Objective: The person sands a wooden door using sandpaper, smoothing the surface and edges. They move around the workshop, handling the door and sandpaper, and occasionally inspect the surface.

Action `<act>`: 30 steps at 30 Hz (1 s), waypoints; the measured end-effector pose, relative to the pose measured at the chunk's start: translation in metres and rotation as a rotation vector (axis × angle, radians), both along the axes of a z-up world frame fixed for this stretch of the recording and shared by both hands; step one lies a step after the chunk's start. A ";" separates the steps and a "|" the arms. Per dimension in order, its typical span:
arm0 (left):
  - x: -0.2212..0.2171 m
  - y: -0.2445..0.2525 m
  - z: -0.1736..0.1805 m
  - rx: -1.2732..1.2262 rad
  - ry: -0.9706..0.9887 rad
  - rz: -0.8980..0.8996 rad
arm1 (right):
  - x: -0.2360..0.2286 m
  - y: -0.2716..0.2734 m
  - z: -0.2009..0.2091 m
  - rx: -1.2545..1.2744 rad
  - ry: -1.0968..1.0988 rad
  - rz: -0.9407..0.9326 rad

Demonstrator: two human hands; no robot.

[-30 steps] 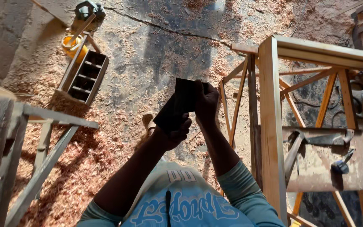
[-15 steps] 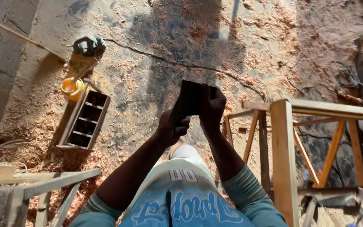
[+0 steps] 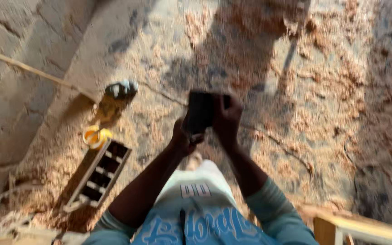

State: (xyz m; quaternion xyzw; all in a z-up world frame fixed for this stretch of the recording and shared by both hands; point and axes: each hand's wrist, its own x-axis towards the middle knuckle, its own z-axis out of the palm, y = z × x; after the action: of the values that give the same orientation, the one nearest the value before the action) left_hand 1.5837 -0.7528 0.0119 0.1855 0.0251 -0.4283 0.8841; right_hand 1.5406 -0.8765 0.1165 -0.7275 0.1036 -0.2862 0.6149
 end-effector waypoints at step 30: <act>0.574 -0.203 0.034 0.516 -1.444 0.362 | 0.533 -0.196 -0.049 0.883 0.088 -0.083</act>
State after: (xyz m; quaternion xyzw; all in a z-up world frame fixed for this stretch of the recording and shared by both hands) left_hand 2.1573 -0.9557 0.0456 0.6102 -0.4270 -0.0316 0.6666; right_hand 2.0731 -1.0726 0.0672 -0.4019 0.2708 -0.2078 0.8497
